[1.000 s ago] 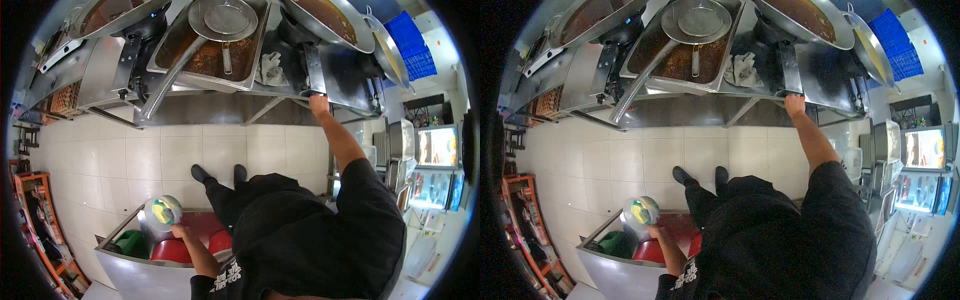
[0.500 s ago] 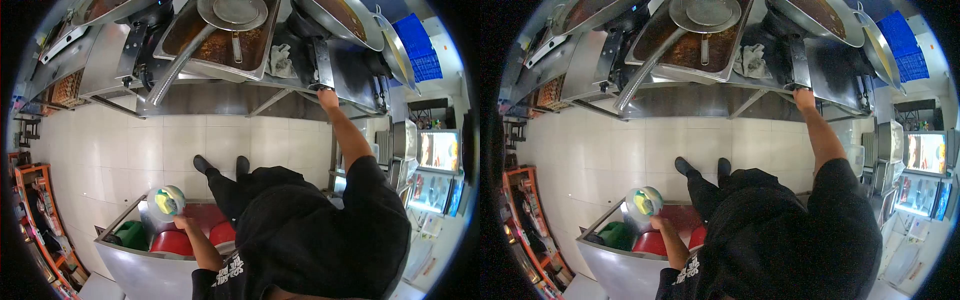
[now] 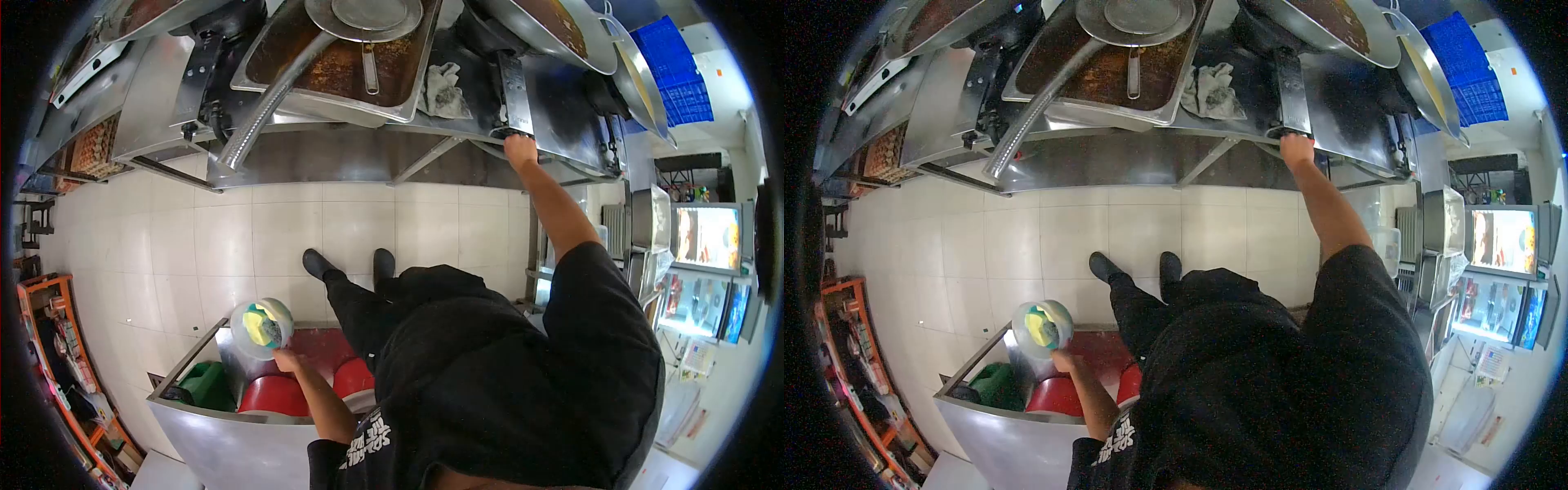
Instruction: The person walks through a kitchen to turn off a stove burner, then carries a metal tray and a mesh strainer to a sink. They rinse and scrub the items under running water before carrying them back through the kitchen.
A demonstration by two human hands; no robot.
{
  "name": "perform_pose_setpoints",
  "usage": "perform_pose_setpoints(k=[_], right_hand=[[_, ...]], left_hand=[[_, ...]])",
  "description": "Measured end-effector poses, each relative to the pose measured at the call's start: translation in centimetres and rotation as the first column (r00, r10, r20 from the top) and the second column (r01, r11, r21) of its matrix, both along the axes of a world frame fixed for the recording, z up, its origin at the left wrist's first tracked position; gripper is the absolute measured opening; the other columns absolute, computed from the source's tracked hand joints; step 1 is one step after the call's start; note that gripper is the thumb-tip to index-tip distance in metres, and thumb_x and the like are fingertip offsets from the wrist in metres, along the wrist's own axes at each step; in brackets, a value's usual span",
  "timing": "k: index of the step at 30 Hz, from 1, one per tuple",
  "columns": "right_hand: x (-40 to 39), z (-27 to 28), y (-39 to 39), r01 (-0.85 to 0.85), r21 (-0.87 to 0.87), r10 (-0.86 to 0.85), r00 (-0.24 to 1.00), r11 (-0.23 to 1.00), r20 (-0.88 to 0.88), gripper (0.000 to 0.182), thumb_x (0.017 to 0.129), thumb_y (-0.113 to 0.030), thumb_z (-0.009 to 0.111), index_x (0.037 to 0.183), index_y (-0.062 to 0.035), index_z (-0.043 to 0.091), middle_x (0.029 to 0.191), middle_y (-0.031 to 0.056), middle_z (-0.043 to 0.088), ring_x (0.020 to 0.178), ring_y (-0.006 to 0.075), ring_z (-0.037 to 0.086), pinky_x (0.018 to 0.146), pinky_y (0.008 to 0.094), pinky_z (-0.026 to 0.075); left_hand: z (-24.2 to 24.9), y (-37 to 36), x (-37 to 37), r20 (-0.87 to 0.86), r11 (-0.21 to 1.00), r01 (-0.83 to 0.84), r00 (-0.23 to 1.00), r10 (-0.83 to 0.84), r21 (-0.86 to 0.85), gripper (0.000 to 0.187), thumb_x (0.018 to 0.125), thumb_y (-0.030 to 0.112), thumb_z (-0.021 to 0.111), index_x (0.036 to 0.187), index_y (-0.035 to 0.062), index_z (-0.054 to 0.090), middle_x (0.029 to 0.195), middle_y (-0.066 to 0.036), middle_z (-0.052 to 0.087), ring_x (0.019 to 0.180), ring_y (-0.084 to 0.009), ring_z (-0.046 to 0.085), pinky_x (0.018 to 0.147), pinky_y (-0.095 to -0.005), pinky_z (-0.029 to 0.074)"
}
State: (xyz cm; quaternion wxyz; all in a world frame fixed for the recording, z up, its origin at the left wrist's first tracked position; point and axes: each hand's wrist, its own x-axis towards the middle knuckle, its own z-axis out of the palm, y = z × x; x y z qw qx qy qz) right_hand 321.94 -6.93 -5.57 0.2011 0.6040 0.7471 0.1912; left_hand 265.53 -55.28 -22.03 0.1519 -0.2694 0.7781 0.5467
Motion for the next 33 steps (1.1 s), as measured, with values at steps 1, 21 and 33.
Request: perform_pose_setpoints(k=[1, 21, 33], right_hand=[[-0.1, -0.3, 0.4, -0.007, -0.044, 0.008, 1.0, 0.999, 0.027, 0.024, 0.083, -0.022, 0.053, 0.069, -0.01, 0.068, 0.075, 0.0108, 0.068, 0.068, 0.026, 0.067, 0.058, 0.0385, 0.054], [3.6, -2.1, 0.2, 0.334, -0.359, -0.464, 0.327, 0.872, -0.823, 0.043, 0.092, -0.037, 0.046, 0.075, -0.003, 0.066, 0.067, 0.0138, 0.064, 0.066, 0.0265, 0.065, 0.059, 0.0382, 0.051], [-0.5, -0.5, 1.0, 0.005, -0.163, 0.017, 0.991, 0.987, 0.133, 0.019, 0.082, -0.018, 0.053, 0.079, -0.011, 0.071, 0.078, 0.0102, 0.069, 0.073, 0.0251, 0.068, 0.059, 0.0377, 0.053]], left_hand=[[-0.3, 0.1, 0.2, -0.01, 0.999, 0.013, 1.0, -0.013, -0.04, 0.023, 0.08, 0.013, 0.055, 0.082, -0.0088, 0.062, 0.085, -0.013, 0.061, 0.069, -0.0229, 0.061, 0.055, -0.0345, 0.054], [2.0, 1.0, 0.3, 0.107, 0.996, 0.044, 0.993, -0.053, 0.082, 0.028, 0.081, 0.016, 0.054, 0.09, -0.009, 0.062, 0.087, -0.012, 0.062, 0.072, -0.0239, 0.061, 0.061, -0.0336, 0.054], [0.4, 0.6, -0.7, -0.019, 0.987, 0.11, 0.993, -0.113, -0.116, 0.026, 0.079, 0.016, 0.054, 0.084, -0.0081, 0.064, 0.082, -0.012, 0.062, 0.068, -0.0219, 0.057, 0.055, -0.034, 0.049]])
